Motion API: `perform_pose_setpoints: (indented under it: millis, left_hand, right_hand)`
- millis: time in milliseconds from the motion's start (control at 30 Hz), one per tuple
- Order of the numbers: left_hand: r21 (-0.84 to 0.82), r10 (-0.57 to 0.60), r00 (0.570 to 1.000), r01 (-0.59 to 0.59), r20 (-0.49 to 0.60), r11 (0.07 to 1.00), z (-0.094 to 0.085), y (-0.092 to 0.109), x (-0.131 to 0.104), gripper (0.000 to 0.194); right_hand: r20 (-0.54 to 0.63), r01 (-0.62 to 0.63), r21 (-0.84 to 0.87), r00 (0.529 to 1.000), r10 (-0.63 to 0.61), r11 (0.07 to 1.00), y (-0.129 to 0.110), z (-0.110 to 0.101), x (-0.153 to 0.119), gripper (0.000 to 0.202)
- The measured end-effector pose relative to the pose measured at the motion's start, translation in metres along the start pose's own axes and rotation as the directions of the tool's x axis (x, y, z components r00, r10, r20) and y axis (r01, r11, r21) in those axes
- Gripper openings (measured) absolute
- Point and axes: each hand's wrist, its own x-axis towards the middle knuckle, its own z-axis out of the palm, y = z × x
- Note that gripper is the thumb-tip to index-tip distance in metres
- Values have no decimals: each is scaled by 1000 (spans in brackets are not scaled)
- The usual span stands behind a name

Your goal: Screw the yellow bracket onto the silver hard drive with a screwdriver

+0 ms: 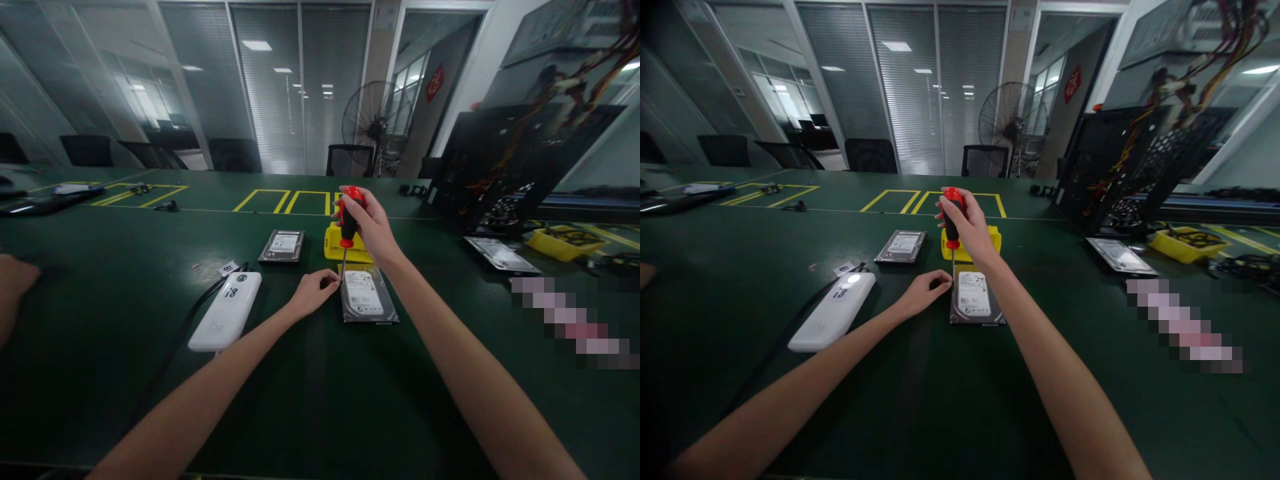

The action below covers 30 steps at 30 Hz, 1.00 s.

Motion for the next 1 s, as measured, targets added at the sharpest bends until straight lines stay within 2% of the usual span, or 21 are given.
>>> perform_pose_setpoints:
  millis: [233,467,733,867,1000]
  left_hand:
    - [-13,7,1000,-7,11,1000,-1,-1,1,19]
    - [-21,5,1000,-5,25,1000,-1,-2,1,20]
    - [-3,-16,999,16,28,1000,-3,2,1,18]
    - [-21,-20,999,20,30,1000,-3,2,1,18]
    - [-22,-20,999,21,45,1000,-3,2,1,20]
  right_hand:
    - [50,34,-24,998,-33,999,-2,0,-3,36]
    - [9,71,-59,997,-70,996,-4,2,-1,38]
    - [-17,132,-182,990,-137,974,0,6,-4,44]
    - [-60,126,-177,989,-138,976,6,6,-3,48]
    - [-78,104,-154,990,-117,983,6,5,-2,44]
